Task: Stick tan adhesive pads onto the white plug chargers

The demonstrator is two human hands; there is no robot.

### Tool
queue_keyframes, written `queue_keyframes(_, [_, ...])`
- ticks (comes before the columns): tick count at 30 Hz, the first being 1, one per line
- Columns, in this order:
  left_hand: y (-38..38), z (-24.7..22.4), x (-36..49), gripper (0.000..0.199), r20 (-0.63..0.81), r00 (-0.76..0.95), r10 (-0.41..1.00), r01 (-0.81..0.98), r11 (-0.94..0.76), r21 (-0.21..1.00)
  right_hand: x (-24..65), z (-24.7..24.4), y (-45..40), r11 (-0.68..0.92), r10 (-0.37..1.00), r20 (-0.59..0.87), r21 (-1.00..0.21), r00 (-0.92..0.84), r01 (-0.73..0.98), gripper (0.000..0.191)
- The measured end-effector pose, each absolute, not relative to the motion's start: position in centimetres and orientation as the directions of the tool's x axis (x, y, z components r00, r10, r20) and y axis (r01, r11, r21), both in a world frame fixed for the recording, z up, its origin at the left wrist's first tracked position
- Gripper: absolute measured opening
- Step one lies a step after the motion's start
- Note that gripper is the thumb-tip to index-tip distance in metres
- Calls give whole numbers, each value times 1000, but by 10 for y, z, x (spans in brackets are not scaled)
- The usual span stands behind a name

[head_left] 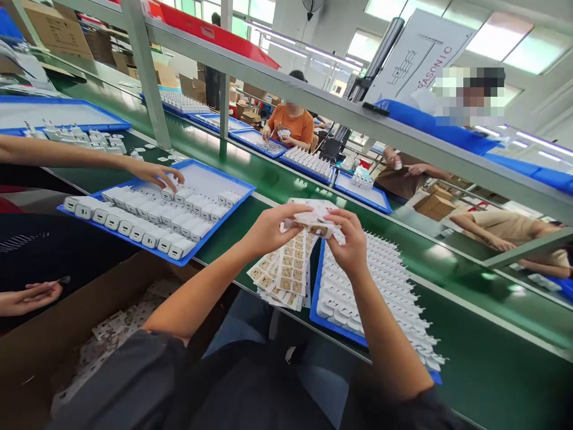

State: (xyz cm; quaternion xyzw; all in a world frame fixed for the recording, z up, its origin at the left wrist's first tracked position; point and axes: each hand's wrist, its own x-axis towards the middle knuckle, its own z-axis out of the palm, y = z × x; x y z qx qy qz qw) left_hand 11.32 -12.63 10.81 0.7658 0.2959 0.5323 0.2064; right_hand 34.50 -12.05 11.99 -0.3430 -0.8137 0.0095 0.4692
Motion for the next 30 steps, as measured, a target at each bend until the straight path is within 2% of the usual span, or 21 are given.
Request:
queue_keyframes(1, [-118,109,114,41,735,243,633,250,-773,584,347,123,-110,780,528,771,-274,-357,562,25])
queue_keyframes(3, [-106,102,115,43,755,237,612,270,-788,554,353,123,-93,776,532,747,-242,-399,583,28])
queue_keyframes(8, [-97,51,100,31,612,291,735,233,-675,700,377,105,-65,677,648,696,-341,-309,652,23])
queue_keyframes(11, [-96,27,83,17,537,230,812,228,-581,781,394,99,-58,596,714,669,-430,-204,678,18])
queue_keyframes(13, [-93,18,72,10,440,166,883,139,-462,876,406,100,-58,528,758,639,-488,-127,695,20])
queue_keyframes(16, [-87,11,67,15,195,195,961,-97,-179,979,425,103,-60,385,840,542,-635,31,670,25])
queue_keyframes(20, [-80,4,80,19,-60,319,946,-263,149,953,452,105,-69,264,900,414,-766,136,587,28])
queue_keyframes(23, [-79,5,94,21,-131,397,909,-325,273,905,475,105,-86,221,917,345,-856,198,468,28])
queue_keyframes(26, [-81,15,109,31,-112,508,854,-232,262,937,507,103,-110,192,908,311,-904,280,381,29])
queue_keyframes(30, [-78,28,141,71,-33,553,833,-5,42,999,569,96,-147,142,856,329,-892,400,430,26])
